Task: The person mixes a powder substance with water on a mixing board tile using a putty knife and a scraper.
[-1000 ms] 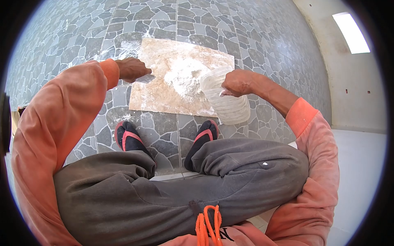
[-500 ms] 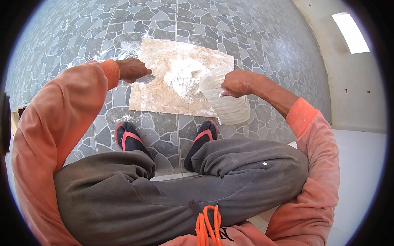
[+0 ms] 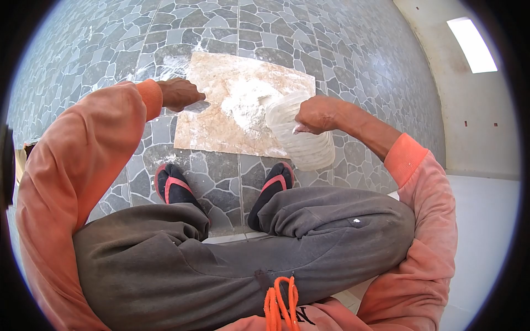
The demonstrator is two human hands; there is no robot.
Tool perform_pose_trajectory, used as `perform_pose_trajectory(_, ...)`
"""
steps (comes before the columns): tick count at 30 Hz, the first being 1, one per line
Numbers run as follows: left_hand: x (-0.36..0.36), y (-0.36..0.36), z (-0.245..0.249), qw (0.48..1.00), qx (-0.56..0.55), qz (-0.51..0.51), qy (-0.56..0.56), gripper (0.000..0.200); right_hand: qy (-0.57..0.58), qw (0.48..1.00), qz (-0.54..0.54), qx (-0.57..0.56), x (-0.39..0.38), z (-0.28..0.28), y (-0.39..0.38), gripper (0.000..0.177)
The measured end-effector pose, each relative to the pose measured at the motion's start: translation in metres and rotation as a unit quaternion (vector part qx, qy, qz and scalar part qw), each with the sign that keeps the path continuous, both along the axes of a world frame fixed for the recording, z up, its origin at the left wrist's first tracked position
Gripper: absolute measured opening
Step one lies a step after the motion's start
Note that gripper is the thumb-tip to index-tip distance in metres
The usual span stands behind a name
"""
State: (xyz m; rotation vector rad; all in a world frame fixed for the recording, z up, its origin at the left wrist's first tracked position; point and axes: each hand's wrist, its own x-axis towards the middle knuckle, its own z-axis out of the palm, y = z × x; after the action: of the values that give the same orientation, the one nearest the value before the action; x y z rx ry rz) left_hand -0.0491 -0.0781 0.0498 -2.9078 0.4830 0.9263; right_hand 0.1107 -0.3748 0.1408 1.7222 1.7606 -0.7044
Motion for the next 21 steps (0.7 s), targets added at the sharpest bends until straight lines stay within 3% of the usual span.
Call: perform_pose_trajectory(21, -0.0001, -0.0022, 0.0019, 1.000, 0.001, 0.005, 0.005, 0.035, -0.005, 1.000, 0.013, 0.002, -0.0035, 0.0036, 0.0054, 0.042)
